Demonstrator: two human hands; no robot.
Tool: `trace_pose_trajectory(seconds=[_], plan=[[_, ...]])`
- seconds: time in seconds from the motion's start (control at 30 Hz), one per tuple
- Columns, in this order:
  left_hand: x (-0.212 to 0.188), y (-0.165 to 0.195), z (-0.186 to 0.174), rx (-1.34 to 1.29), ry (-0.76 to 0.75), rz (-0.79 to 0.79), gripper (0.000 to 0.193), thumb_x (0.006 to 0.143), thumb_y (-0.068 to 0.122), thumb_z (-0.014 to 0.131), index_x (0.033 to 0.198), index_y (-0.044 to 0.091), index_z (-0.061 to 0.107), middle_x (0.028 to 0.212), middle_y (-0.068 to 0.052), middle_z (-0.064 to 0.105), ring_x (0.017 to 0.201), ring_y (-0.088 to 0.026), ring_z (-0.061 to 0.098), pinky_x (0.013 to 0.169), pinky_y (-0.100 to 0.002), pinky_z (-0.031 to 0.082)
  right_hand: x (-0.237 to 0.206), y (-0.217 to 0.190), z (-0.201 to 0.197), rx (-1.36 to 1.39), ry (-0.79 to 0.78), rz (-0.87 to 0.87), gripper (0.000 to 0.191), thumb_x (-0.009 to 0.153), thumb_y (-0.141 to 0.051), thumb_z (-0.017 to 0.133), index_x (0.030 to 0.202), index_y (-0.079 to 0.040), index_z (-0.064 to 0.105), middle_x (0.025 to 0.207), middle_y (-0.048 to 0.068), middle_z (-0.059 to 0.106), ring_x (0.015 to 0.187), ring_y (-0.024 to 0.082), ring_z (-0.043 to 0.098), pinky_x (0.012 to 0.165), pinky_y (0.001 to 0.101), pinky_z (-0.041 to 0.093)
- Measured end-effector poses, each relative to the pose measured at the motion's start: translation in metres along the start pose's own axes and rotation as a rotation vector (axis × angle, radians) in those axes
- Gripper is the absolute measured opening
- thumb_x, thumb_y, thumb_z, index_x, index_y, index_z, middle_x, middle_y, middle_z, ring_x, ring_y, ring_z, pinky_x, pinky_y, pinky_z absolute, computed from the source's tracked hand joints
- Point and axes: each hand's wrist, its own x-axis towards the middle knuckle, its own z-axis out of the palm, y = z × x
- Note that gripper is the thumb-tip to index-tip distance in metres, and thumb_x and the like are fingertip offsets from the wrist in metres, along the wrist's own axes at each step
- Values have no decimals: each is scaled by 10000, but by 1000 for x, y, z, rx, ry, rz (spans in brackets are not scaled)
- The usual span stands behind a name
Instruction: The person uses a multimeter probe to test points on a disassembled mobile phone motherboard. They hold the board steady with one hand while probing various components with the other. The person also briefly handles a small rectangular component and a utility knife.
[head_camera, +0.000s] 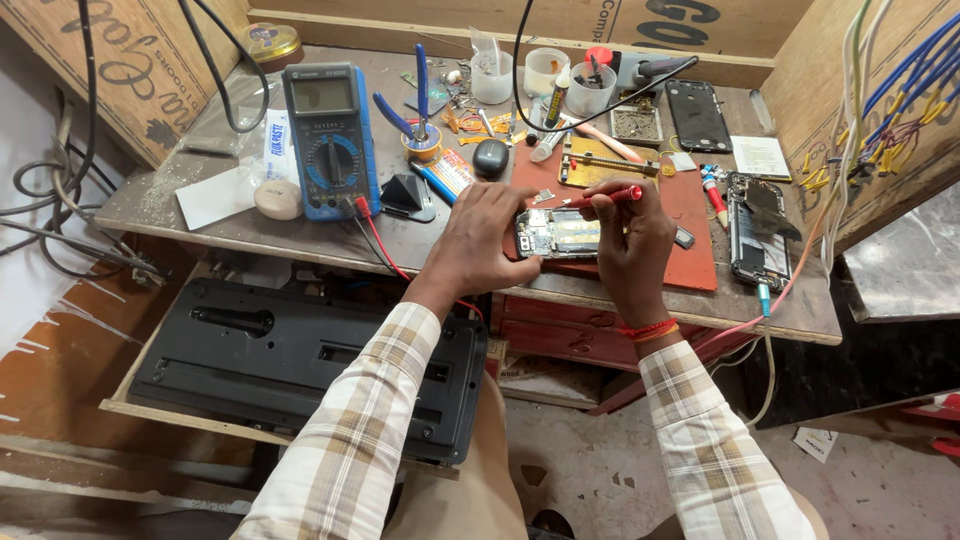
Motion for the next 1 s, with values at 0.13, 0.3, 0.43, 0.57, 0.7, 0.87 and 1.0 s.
trace_pose_trajectory(seconds=[0.13, 0.3, 0.43, 0.57, 0.7, 0.87, 1.0], plan=[[-1, 2, 0, 10, -9, 1, 581, 688, 377, 771, 1188, 99, 667, 1127, -97, 605, 1172, -328, 534, 1099, -466, 393, -1, -1, 1, 35, -37, 8, 113, 1115, -89, 607, 1085, 12, 567, 972, 100, 736, 931, 161, 765, 811, 272, 624], [1, 2, 0, 9, -16, -6, 529, 670, 367, 771, 1127, 117, 681, 1123, -94, 599, 1178, -332, 532, 1098, -481, 389, -1, 1, -2, -70, -67, -38, 125, 1100, -99, 620, 1065, 10, 569, 954, 107, 741, 890, 156, 764, 761, 267, 615], [0, 2, 0, -9, -28, 0, 486, 686, 353, 773, 1111, 132, 692, 1161, -89, 604, 1194, -333, 525, 1106, -491, 378, -4, 4, -4, 43, 58, 1, 129, 1155, -112, 574, 1112, 6, 542, 970, 99, 692, 827, 148, 692, 740, 281, 580], [-2, -1, 1, -33, -16, 46, 387, 703, 309, 783, 1047, 155, 697, 1199, -80, 612, 1239, -324, 525, 1139, -490, 372, -10, 5, -12, 272, 123, 34, 133, 1190, -142, 528, 1163, -13, 516, 997, 93, 652, 831, 152, 668, 762, 288, 577], [-2, -2, 2, -53, -5, 85, 300, 732, 277, 805, 996, 181, 700, 1229, -69, 618, 1268, -319, 523, 1144, -499, 377, -17, 7, -30, 276, 132, 23, 159, 1212, -171, 514, 1199, -13, 522, 978, 84, 604, 798, 142, 645, 705, 287, 601], [-2, -1, 0, -72, -34, 125, 275, 749, 233, 782, 1012, 193, 712, 1307, -83, 613, 1288, -337, 506, 1140, -513, 348, -16, 14, -57, 205, 240, 30, 185, 1228, -197, 513, 1204, -13, 518, 928, 87, 611, 728, 147, 632, 630, 287, 580], [-3, 2, -3, -74, -76, 142, 248, 756, 210, 760, 1001, 205, 726, 1291, -68, 622, 1291, -314, 513, 1158, -509, 319, -16, 22, -63, 233, 362, 70, 212, 1219, -233, 495, 1179, -26, 513, 936, 94, 623, 626, 152, 612, 566, 273, 539]])
